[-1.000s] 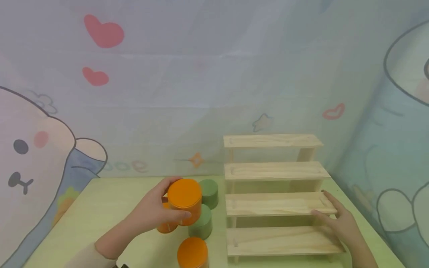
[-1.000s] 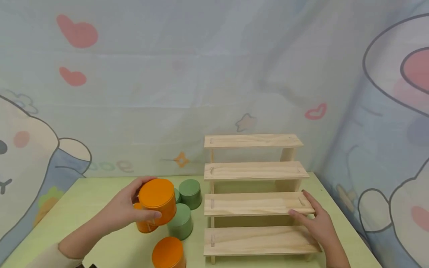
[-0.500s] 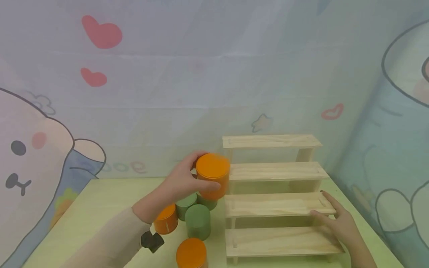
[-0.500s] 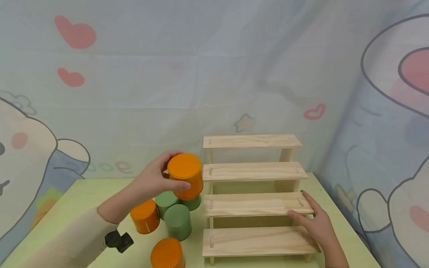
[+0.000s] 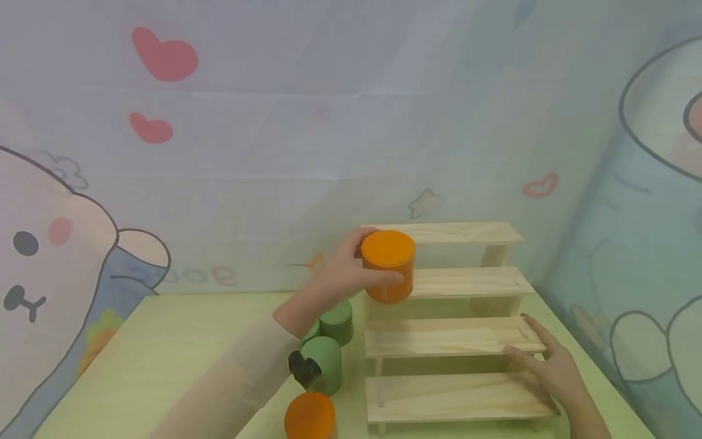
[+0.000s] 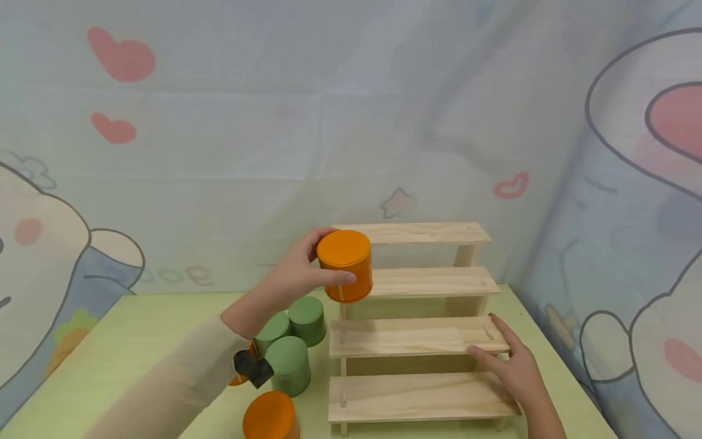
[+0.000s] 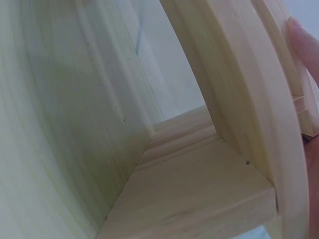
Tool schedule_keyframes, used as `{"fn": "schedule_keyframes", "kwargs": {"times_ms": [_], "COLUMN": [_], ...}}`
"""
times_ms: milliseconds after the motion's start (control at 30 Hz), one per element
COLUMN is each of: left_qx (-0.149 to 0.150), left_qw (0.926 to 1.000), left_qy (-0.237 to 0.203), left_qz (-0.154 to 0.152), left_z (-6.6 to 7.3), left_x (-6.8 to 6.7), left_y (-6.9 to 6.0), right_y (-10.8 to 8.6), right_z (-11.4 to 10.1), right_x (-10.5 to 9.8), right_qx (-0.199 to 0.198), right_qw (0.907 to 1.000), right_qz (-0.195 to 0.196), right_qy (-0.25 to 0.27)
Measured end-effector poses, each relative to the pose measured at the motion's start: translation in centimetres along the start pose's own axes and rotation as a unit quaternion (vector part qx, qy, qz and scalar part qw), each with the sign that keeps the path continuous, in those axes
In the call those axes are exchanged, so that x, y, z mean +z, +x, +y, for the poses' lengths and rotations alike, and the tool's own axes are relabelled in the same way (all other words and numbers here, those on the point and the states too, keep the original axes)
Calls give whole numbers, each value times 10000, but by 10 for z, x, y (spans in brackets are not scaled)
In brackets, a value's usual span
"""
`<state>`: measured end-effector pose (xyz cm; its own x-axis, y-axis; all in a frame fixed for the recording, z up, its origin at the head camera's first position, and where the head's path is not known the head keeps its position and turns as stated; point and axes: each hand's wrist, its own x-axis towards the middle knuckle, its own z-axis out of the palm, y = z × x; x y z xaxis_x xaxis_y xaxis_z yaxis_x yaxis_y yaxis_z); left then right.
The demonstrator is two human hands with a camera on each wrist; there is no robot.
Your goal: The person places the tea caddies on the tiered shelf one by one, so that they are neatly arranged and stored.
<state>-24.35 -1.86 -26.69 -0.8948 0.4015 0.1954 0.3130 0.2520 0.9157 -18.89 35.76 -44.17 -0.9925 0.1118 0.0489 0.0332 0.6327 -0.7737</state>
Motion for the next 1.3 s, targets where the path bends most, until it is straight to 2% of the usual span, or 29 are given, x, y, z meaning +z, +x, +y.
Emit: {"fn": "schedule_keyframes", "kwargs": {"times_ms": [167,333,433,833,1067,1300], "left_qx": [24,-170,-184,-427,-289,-286], "left_qw": [9992,9984,9977,9921,9880,9868], "left_qy": [-362,-541,-644,-1150,-1451,-1446], "left_qz": [-141,-81,-58,280,431,673], "left_z": [-3,-5,-6,-12,-20,-25], "left_x": [18,35,45,79,103,124], "left_y": [16,29,36,61,73,82], "right_y": [-2,-3,-2,1,0,1], "right_z": [2,2,2,-1,0,1], "right_x": [2,2,2,0,0,-1], "right_qx": [-13,21,52,-213,-185,-153], "right_qw": [9999,9999,9998,9996,9996,9997], "right_qz": [100,64,56,144,141,121], "right_qy": [80,125,167,150,138,136]}}
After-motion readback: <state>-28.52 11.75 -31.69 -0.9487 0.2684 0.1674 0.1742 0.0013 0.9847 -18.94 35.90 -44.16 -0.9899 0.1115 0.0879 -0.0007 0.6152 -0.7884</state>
